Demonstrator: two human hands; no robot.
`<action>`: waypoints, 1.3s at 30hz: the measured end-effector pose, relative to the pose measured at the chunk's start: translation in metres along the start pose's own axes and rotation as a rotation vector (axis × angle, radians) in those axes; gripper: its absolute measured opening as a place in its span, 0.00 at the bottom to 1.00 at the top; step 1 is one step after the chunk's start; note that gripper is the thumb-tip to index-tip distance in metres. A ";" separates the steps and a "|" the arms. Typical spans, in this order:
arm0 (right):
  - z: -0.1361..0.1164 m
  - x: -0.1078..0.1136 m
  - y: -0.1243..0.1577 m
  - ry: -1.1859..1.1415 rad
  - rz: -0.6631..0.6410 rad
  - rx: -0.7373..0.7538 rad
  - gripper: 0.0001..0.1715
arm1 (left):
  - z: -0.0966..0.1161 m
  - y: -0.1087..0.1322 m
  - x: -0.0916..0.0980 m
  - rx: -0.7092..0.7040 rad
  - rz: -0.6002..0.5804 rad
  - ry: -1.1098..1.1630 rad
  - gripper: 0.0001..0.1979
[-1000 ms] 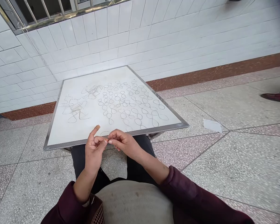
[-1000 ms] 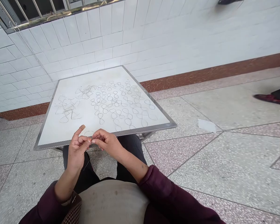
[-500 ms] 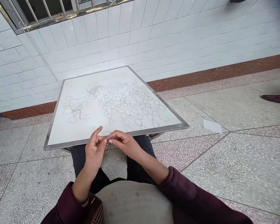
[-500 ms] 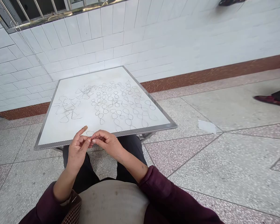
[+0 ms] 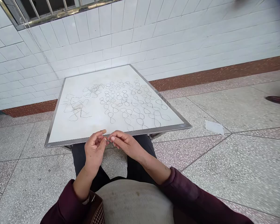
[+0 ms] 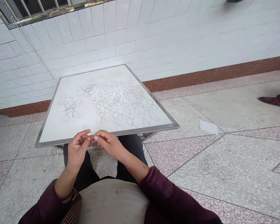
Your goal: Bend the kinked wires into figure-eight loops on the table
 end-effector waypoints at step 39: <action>0.009 0.016 -0.005 -0.235 0.404 0.065 0.14 | -0.040 0.019 -0.025 0.066 -0.065 0.517 0.11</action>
Point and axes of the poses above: each hand's wrist, its own y-axis away from the middle knuckle, its own x-axis out of the back of the hand, z = x × y, the point moved 6 cm from there along -y, towards the middle knuckle, and after that the axes turned 14 degrees about -y, right-handed, at the moved point
